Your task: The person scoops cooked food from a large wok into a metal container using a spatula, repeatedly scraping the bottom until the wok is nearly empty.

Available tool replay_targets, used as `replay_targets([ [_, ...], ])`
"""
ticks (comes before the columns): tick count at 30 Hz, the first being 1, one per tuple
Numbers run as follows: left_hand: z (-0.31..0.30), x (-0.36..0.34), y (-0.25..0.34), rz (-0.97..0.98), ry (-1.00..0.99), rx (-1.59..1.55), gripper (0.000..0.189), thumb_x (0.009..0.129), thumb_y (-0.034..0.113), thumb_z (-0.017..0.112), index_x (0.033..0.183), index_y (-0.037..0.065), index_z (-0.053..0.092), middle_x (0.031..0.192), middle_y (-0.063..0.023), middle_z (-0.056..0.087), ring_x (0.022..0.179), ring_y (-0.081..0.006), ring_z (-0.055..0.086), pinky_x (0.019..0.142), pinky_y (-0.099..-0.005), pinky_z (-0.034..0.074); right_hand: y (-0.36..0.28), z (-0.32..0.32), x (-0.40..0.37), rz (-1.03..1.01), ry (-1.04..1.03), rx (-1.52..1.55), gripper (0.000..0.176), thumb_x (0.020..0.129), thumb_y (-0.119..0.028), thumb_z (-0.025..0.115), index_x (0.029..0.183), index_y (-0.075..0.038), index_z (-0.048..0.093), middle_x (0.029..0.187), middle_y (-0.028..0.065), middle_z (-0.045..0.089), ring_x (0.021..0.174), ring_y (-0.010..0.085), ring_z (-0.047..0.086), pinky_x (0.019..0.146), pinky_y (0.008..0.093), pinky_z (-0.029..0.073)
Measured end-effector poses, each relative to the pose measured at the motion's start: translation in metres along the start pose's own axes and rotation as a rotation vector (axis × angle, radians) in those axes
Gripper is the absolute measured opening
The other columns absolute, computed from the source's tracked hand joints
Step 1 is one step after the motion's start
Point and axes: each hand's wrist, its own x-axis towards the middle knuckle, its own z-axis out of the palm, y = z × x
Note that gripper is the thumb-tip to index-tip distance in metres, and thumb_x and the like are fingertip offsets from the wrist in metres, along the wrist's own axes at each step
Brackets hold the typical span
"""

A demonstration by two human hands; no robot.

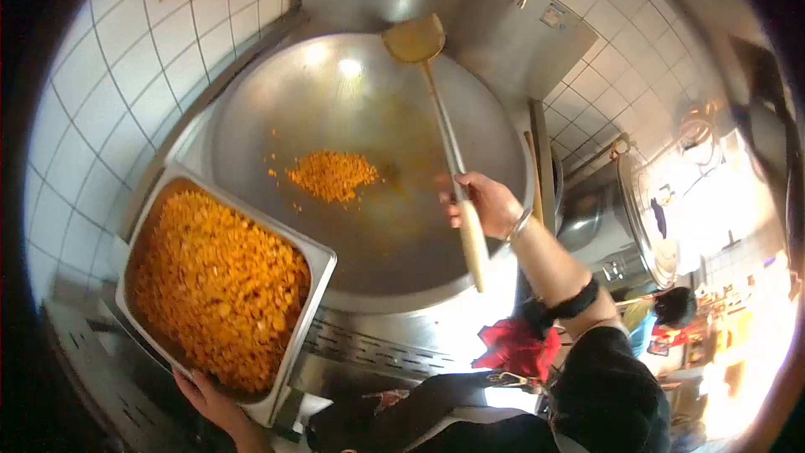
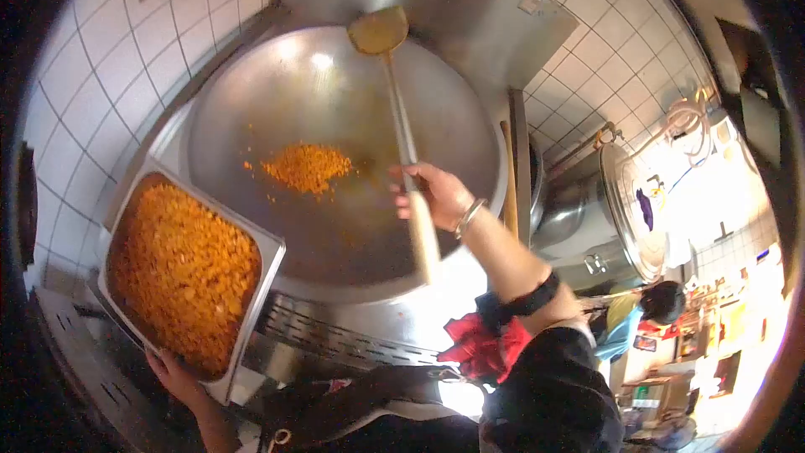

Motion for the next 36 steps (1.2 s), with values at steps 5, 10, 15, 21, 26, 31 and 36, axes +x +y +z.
replay_targets([
  [5, -0.002, 0.001, -0.003, 0.030, -0.047, -0.189, 0.045, 0.090, 0.019, 0.037, 0.128, 0.000, 0.021, 0.122, -0.0143, 0.036, 0.107, -0.0210, 0.041, 0.086, -0.0314, 0.036, -0.052, -0.088, -0.022, -0.163, 0.464, -0.996, 0.018, 0.071, -0.011, 0.062, 0.082, 0.001, 0.054, 0.053, 0.0013, 0.045, 0.043, 0.0091, 0.043, 0.035, 0.0227, 0.034],
  [10, 0.002, -0.003, 0.005, -0.015, -0.015, -0.188, 0.044, 0.089, 0.017, 0.037, 0.127, 0.000, 0.022, 0.122, -0.0138, 0.036, 0.106, -0.0203, 0.042, 0.087, -0.0298, 0.036, -0.138, -0.124, -0.059, 0.367, 0.533, -1.346, 0.013, 0.071, -0.008, 0.059, 0.081, -0.002, 0.055, 0.054, 0.0030, 0.048, 0.045, 0.0123, 0.046, 0.040, 0.0258, 0.039],
  [15, -0.005, 0.004, -0.010, 0.034, -0.034, -0.137, 0.043, 0.089, 0.017, 0.038, 0.127, 0.000, 0.023, 0.121, -0.0130, 0.038, 0.106, -0.0198, 0.043, 0.087, -0.0297, 0.036, -0.191, -0.128, -0.069, 0.514, 0.643, -1.571, 0.011, 0.071, -0.007, 0.057, 0.079, 0.000, 0.053, 0.057, 0.0073, 0.052, 0.051, 0.0152, 0.051, 0.045, 0.0295, 0.044],
  [21, -0.009, 0.005, -0.012, 0.017, -0.034, -0.195, 0.044, 0.089, 0.017, 0.039, 0.127, 0.000, 0.024, 0.121, -0.0130, 0.039, 0.105, -0.0212, 0.043, 0.087, -0.0303, 0.036, -0.200, -0.132, -0.029, 0.667, 0.804, -1.569, 0.010, 0.072, -0.007, 0.058, 0.075, 0.001, 0.053, 0.061, 0.0105, 0.054, 0.054, 0.0175, 0.053, 0.047, 0.0304, 0.046],
  [26, -0.008, 0.003, -0.011, -0.048, 0.015, -0.206, 0.044, 0.089, 0.020, 0.039, 0.127, 0.002, 0.026, 0.120, -0.0149, 0.040, 0.106, -0.0228, 0.043, 0.086, -0.0327, 0.036, -0.175, -0.159, 0.033, 0.479, 0.801, -1.546, 0.012, 0.072, -0.010, 0.060, 0.069, 0.000, 0.052, 0.062, 0.0099, 0.055, 0.053, 0.0173, 0.053, 0.045, 0.0291, 0.044],
  [31, -0.027, 0.013, -0.026, 0.031, 0.019, 0.029, 0.045, 0.088, 0.021, 0.041, 0.127, 0.003, 0.027, 0.121, -0.0157, 0.039, 0.108, -0.0248, 0.042, 0.086, -0.0340, 0.037, -0.154, -0.184, 0.121, 0.550, 0.595, -1.372, 0.016, 0.074, -0.014, 0.058, 0.065, -0.005, 0.048, 0.054, 0.0045, 0.048, 0.048, 0.0130, 0.047, 0.038, 0.0267, 0.037],
  [36, -0.040, 0.016, -0.033, 0.117, 0.039, 0.285, 0.046, 0.087, 0.018, 0.042, 0.127, 0.001, 0.025, 0.124, -0.0154, 0.036, 0.111, -0.0248, 0.040, 0.090, -0.0338, 0.035, -0.138, -0.145, 0.182, 0.580, 0.359, -1.350, 0.010, 0.075, -0.016, 0.056, 0.076, -0.007, 0.051, 0.056, 0.0010, 0.046, 0.045, 0.0104, 0.042, 0.037, 0.0239, 0.033],
])
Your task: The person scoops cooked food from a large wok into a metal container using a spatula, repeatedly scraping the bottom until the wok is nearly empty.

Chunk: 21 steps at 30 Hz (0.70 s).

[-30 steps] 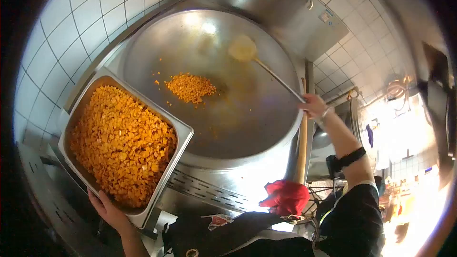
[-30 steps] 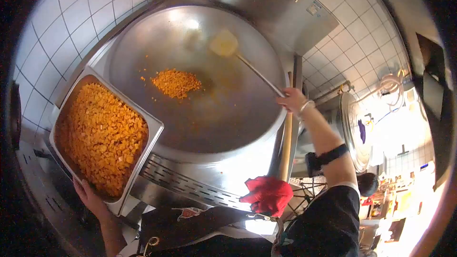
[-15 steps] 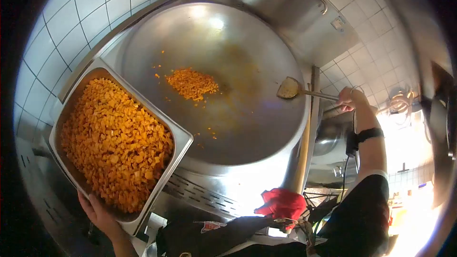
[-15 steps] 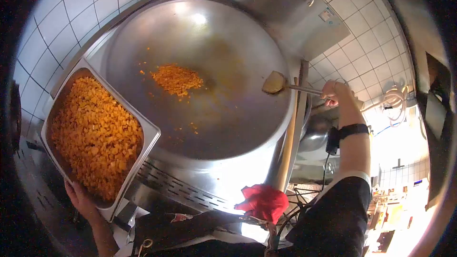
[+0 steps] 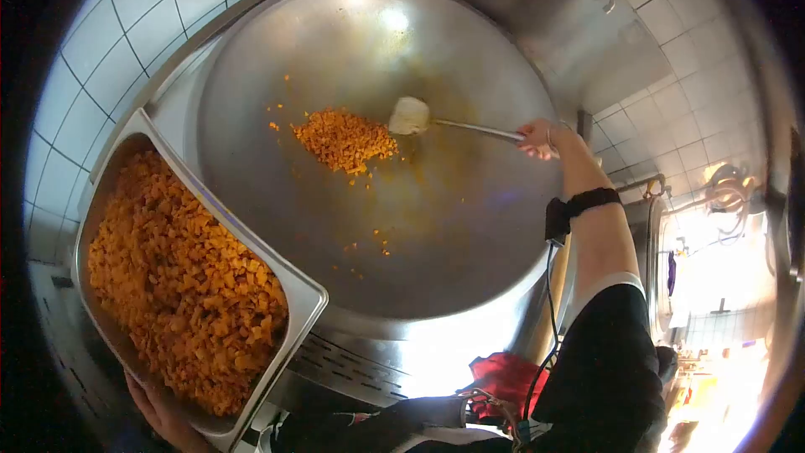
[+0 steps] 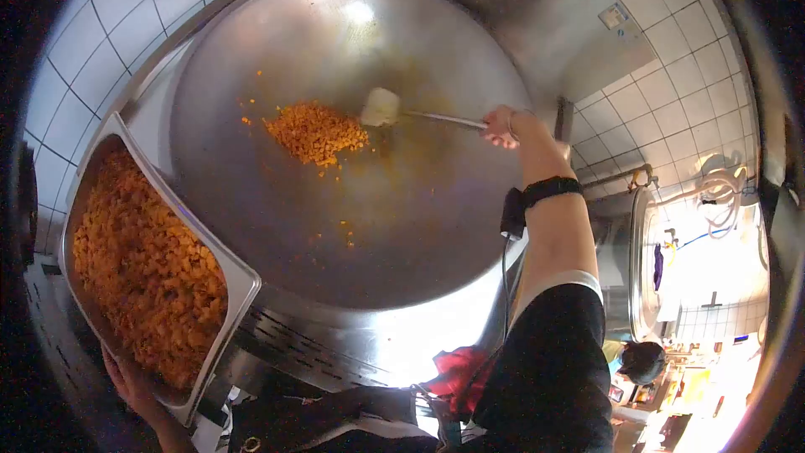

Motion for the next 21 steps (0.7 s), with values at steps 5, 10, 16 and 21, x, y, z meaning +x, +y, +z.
replay_targets([
  [5, 0.011, -0.006, 0.024, -0.119, -0.050, -0.405, 0.047, 0.088, 0.020, 0.041, 0.127, 0.001, 0.026, 0.126, -0.0157, 0.033, 0.114, -0.0253, 0.037, 0.094, -0.0351, 0.030, -0.043, 0.009, -0.078, -0.222, 0.178, -0.408, 0.016, 0.072, -0.015, 0.055, 0.086, -0.008, 0.056, 0.056, -0.0013, 0.047, 0.044, 0.0085, 0.040, 0.038, 0.0232, 0.034],
  [10, 0.005, -0.001, 0.013, -0.089, -0.078, -0.290, 0.048, 0.087, 0.022, 0.041, 0.127, 0.000, 0.026, 0.125, -0.0153, 0.035, 0.112, -0.0244, 0.038, 0.093, -0.0350, 0.031, -0.030, -0.015, -0.151, -0.075, 0.242, -0.637, 0.014, 0.068, -0.017, 0.057, 0.079, -0.009, 0.059, 0.056, -0.0009, 0.049, 0.048, 0.0106, 0.046, 0.043, 0.0243, 0.041],
  [16, 0.016, -0.006, 0.027, -0.104, -0.029, -0.333, 0.044, 0.089, 0.019, 0.036, 0.127, 0.001, 0.022, 0.122, -0.0175, 0.036, 0.111, -0.0270, 0.040, 0.087, -0.0370, 0.037, -0.006, -0.014, -0.234, 0.188, 0.304, -0.768, 0.015, 0.064, -0.018, 0.060, 0.074, -0.007, 0.064, 0.054, 0.0016, 0.057, 0.047, 0.0124, 0.055, 0.045, 0.0232, 0.045],
  [21, 0.014, -0.006, 0.020, -0.085, -0.111, -0.469, 0.043, 0.090, 0.016, 0.035, 0.127, -0.001, 0.021, 0.122, -0.0168, 0.037, 0.112, -0.0250, 0.039, 0.090, -0.0345, 0.034, 0.008, -0.006, -0.233, 0.339, 0.208, -0.755, 0.016, 0.064, -0.019, 0.061, 0.076, -0.008, 0.063, 0.057, 0.0018, 0.058, 0.050, 0.0120, 0.058, 0.047, 0.0232, 0.047],
])
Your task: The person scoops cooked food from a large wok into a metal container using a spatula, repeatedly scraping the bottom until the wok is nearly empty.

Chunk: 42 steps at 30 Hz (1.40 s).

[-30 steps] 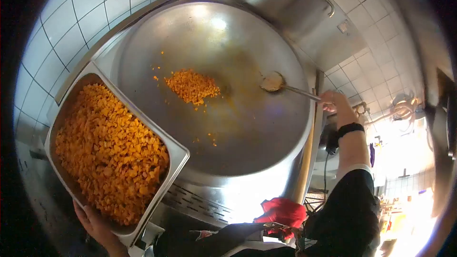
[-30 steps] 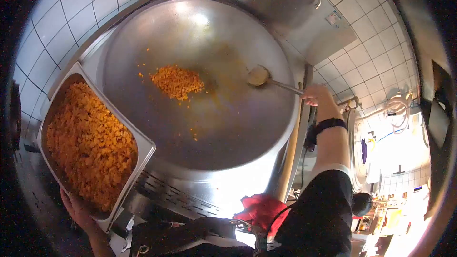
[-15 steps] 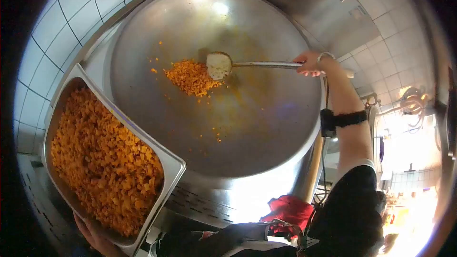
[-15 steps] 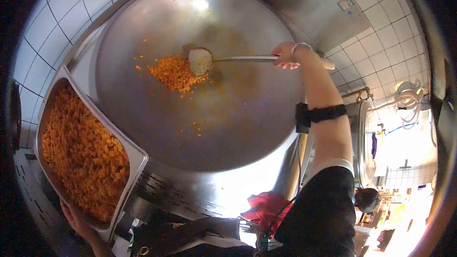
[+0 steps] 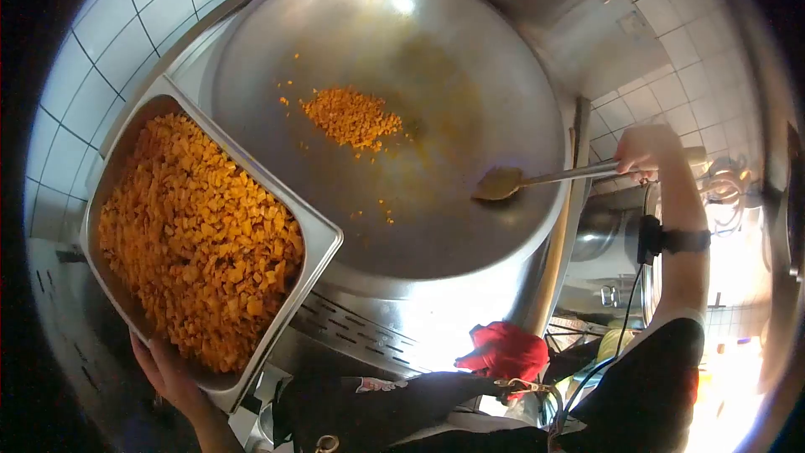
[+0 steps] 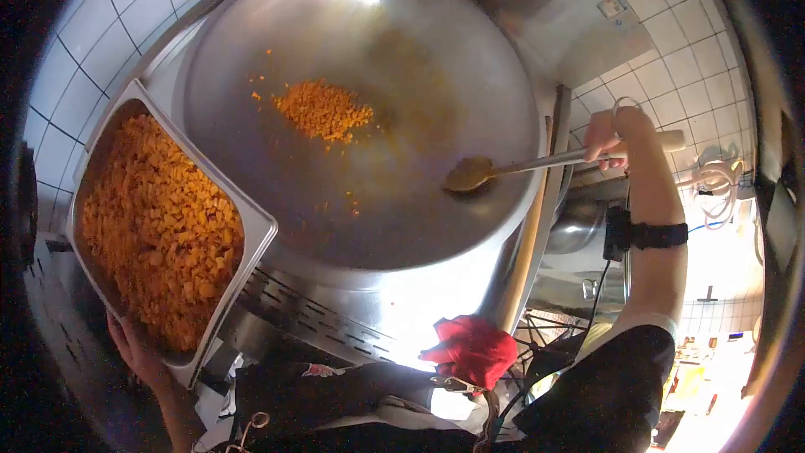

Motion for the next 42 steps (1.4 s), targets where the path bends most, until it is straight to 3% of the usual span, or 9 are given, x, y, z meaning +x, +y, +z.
replay_targets([
  [4, 0.005, -0.002, 0.003, 0.015, 0.018, 0.020, 0.043, 0.089, 0.017, 0.037, 0.126, -0.001, 0.025, 0.121, -0.0151, 0.040, 0.109, -0.0222, 0.041, 0.090, -0.0318, 0.034, -0.019, 0.056, 0.080, -0.110, 0.058, 0.376, 0.029, 0.067, -0.024, 0.061, 0.092, -0.009, 0.060, 0.078, 0.0062, 0.062, 0.071, 0.0149, 0.060, 0.056, 0.0260, 0.049],
  [8, 0.011, -0.003, 0.008, 0.016, -0.006, 0.035, 0.044, 0.089, 0.017, 0.037, 0.126, -0.001, 0.023, 0.121, -0.0163, 0.039, 0.108, -0.0231, 0.042, 0.089, -0.0329, 0.034, -0.095, 0.064, 0.122, -0.388, 0.362, 0.006, 0.025, 0.069, -0.027, 0.060, 0.087, -0.010, 0.058, 0.082, 0.0059, 0.060, 0.068, 0.0215, 0.058, 0.062, 0.0314, 0.047],
  [10, 0.014, -0.004, 0.011, 0.029, 0.001, 0.052, 0.044, 0.089, 0.017, 0.037, 0.126, -0.001, 0.023, 0.120, -0.0162, 0.040, 0.107, -0.0230, 0.043, 0.088, -0.0327, 0.035, -0.107, 0.047, 0.108, -0.474, 0.523, 0.014, 0.035, 0.070, -0.026, 0.059, 0.101, -0.010, 0.055, 0.076, 0.0084, 0.057, 0.072, 0.0183, 0.056, 0.059, 0.0294, 0.047],
  [14, 0.000, 0.000, 0.005, -0.006, -0.014, 0.116, 0.044, 0.089, 0.017, 0.038, 0.126, -0.001, 0.023, 0.119, -0.0156, 0.041, 0.106, -0.0222, 0.044, 0.087, -0.0317, 0.036, -0.085, -0.010, 0.036, -0.395, 0.134, 0.066, 0.024, 0.069, -0.020, 0.055, 0.089, -0.008, 0.059, 0.051, 0.0013, 0.049, 0.043, 0.0099, 0.045, 0.042, 0.0260, 0.040],
  [19, 0.013, -0.004, 0.013, -0.013, -0.056, 0.020, 0.043, 0.089, 0.015, 0.038, 0.125, -0.002, 0.024, 0.118, -0.0149, 0.042, 0.105, -0.0216, 0.044, 0.088, -0.0312, 0.035, -0.053, -0.011, -0.031, -0.426, 0.117, -0.019, 0.014, 0.067, -0.016, 0.056, 0.073, -0.004, 0.059, 0.055, 0.0033, 0.054, 0.042, 0.0102, 0.049, 0.041, 0.0232, 0.042],
  [28, 0.017, -0.004, 0.012, 0.017, -0.047, -0.043, 0.042, 0.088, 0.014, 0.039, 0.125, -0.001, 0.025, 0.118, -0.0142, 0.042, 0.105, -0.0206, 0.045, 0.088, -0.0310, 0.035, -0.052, 0.020, -0.060, -0.465, -0.108, -0.078, 0.023, 0.072, -0.019, 0.054, 0.090, -0.006, 0.060, 0.055, 0.0059, 0.056, 0.045, 0.0111, 0.054, 0.044, 0.0236, 0.047],
  [33, 0.024, -0.008, 0.023, -0.072, 0.056, 0.073, 0.042, 0.088, 0.014, 0.040, 0.125, -0.001, 0.026, 0.117, -0.0138, 0.042, 0.104, -0.0201, 0.045, 0.087, -0.0311, 0.036, -0.098, 0.097, 0.057, -0.850, 0.602, -0.225, 0.036, 0.075, -0.027, 0.053, 0.110, -0.015, 0.053, 0.063, 0.0033, 0.055, 0.050, 0.0105, 0.052, 0.043, 0.0254, 0.043],
  [37, 0.022, -0.008, 0.018, 0.036, -0.041, -0.016, 0.042, 0.088, 0.015, 0.041, 0.124, -0.001, 0.027, 0.116, -0.0134, 0.043, 0.103, -0.0200, 0.045, 0.087, -0.0310, 0.036, -0.090, 0.038, -0.014, -0.557, 0.045, 0.233, 0.032, 0.076, -0.024, 0.050, 0.107, -0.016, 0.055, 0.067, 0.0041, 0.055, 0.054, 0.0064, 0.049, 0.044, 0.0189, 0.039],
  [42, 0.019, -0.004, 0.014, 0.039, -0.008, 0.025, 0.042, 0.088, 0.015, 0.041, 0.124, -0.001, 0.027, 0.116, -0.0133, 0.043, 0.103, -0.0196, 0.045, 0.086, -0.0306, 0.037, -0.009, 0.015, -0.024, -0.633, -0.073, 0.163, 0.024, 0.074, -0.013, 0.054, 0.095, -0.003, 0.060, 0.053, 0.0014, 0.051, 0.038, 0.0051, 0.043, 0.034, 0.0197, 0.033],
])
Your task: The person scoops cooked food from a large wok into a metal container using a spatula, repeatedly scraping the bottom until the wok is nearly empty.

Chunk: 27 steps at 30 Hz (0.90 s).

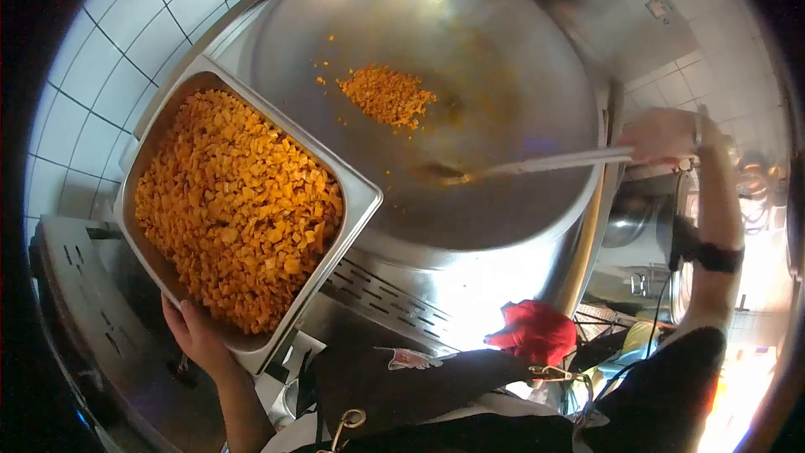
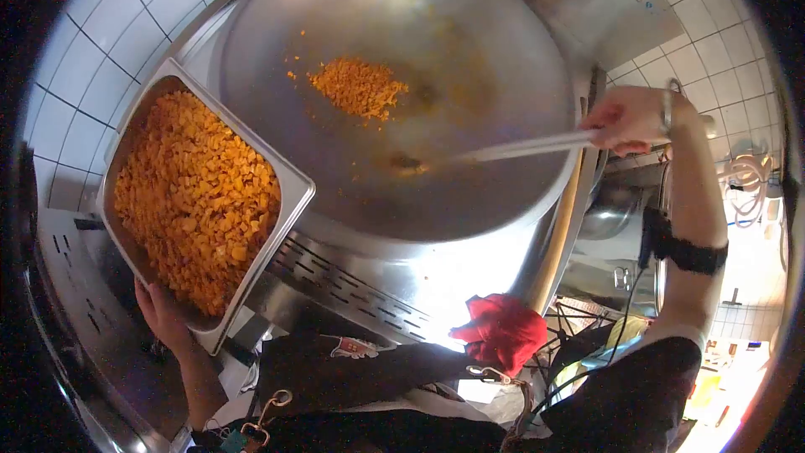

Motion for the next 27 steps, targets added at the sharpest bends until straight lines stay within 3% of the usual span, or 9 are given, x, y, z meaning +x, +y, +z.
replay_targets([
  [5, -0.001, -0.001, -0.001, -0.010, -0.007, -0.047, 0.043, 0.088, 0.013, 0.040, 0.125, -0.001, 0.025, 0.116, -0.0140, 0.043, 0.102, -0.0197, 0.046, 0.085, -0.0301, 0.037, -0.013, 0.012, -0.038, -0.032, -0.205, 0.126, 0.029, 0.075, -0.014, 0.056, 0.103, -0.006, 0.057, 0.052, -0.0001, 0.050, 0.039, 0.0043, 0.043, 0.035, 0.0187, 0.034],
  [8, -0.006, 0.002, -0.004, -0.020, 0.017, -0.006, 0.042, 0.088, 0.013, 0.040, 0.125, -0.001, 0.025, 0.116, -0.0139, 0.043, 0.102, -0.0199, 0.045, 0.085, -0.0302, 0.037, -0.017, 0.039, -0.013, -0.085, -0.177, 0.102, 0.028, 0.077, -0.020, 0.053, 0.101, -0.005, 0.056, 0.054, 0.0010, 0.052, 0.039, 0.0050, 0.045, 0.035, 0.0212, 0.035],
  [10, -0.005, 0.000, -0.003, -0.028, 0.022, -0.011, 0.043, 0.088, 0.013, 0.040, 0.125, -0.001, 0.025, 0.116, -0.0139, 0.043, 0.102, -0.0199, 0.045, 0.085, -0.0302, 0.037, -0.036, 0.058, 0.017, -0.077, -0.117, -0.054, 0.030, 0.079, -0.023, 0.051, 0.103, -0.007, 0.055, 0.056, 0.0009, 0.052, 0.045, 0.0087, 0.047, 0.041, 0.0248, 0.039],
  [14, -0.009, 0.005, -0.006, -0.006, 0.005, 0.158, 0.045, 0.088, 0.015, 0.041, 0.125, -0.002, 0.024, 0.115, -0.0139, 0.043, 0.101, -0.0202, 0.046, 0.084, -0.0306, 0.037, -0.073, 0.098, 0.079, -0.072, 0.188, -0.093, 0.035, 0.079, -0.028, 0.048, 0.110, -0.011, 0.051, 0.076, 0.0097, 0.059, 0.072, 0.0234, 0.056, 0.069, 0.0348, 0.043],
  [18, 0.004, -0.003, 0.007, 0.010, 0.022, 0.162, 0.046, 0.087, 0.016, 0.041, 0.126, -0.002, 0.023, 0.115, -0.0141, 0.042, 0.101, -0.0207, 0.046, 0.084, -0.0311, 0.037, -0.050, 0.084, 0.093, -0.083, 0.248, -0.072, 0.037, 0.078, -0.027, 0.049, 0.111, -0.011, 0.050, 0.086, 0.0128, 0.059, 0.084, 0.0255, 0.055, 0.074, 0.0357, 0.043],
  [20, 0.012, -0.005, 0.016, -0.037, 0.029, 0.163, 0.045, 0.088, 0.015, 0.040, 0.126, -0.002, 0.023, 0.116, -0.0142, 0.041, 0.102, -0.0209, 0.045, 0.084, -0.0312, 0.037, -0.034, 0.070, 0.073, 0.023, 0.219, -0.199, 0.036, 0.076, -0.026, 0.050, 0.109, -0.012, 0.052, 0.092, 0.0126, 0.058, 0.092, 0.0255, 0.053, 0.079, 0.0361, 0.041],
  [24, 0.002, 0.002, 0.002, -0.014, -0.006, 0.052, 0.044, 0.088, 0.015, 0.040, 0.126, -0.001, 0.024, 0.117, -0.0144, 0.041, 0.103, -0.0212, 0.044, 0.085, -0.0317, 0.036, -0.012, 0.072, 0.041, -0.023, 0.289, -0.416, 0.035, 0.074, -0.025, 0.054, 0.107, -0.014, 0.054, 0.087, 0.0122, 0.059, 0.083, 0.0219, 0.057, 0.071, 0.0338, 0.046],
  [26, 0.003, -0.003, 0.008, -0.023, -0.020, 0.089, 0.044, 0.088, 0.016, 0.039, 0.126, -0.001, 0.024, 0.117, -0.0144, 0.040, 0.104, -0.0216, 0.044, 0.086, -0.0325, 0.036, -0.009, 0.078, 0.036, 0.217, 0.042, -0.021, 0.024, 0.071, -0.017, 0.056, 0.093, -0.009, 0.059, 0.068, 0.0086, 0.058, 0.061, 0.0165, 0.057, 0.051, 0.0296, 0.047],
  [27, 0.004, -0.004, 0.008, -0.021, -0.014, 0.091, 0.044, 0.088, 0.016, 0.039, 0.126, -0.001, 0.024, 0.117, -0.0144, 0.040, 0.104, -0.0216, 0.044, 0.086, -0.0325, 0.036, -0.004, 0.085, 0.042, 0.211, 0.042, -0.024, 0.024, 0.071, -0.017, 0.056, 0.093, -0.009, 0.059, 0.068, 0.0086, 0.058, 0.061, 0.0165, 0.057, 0.051, 0.0296, 0.047],
])
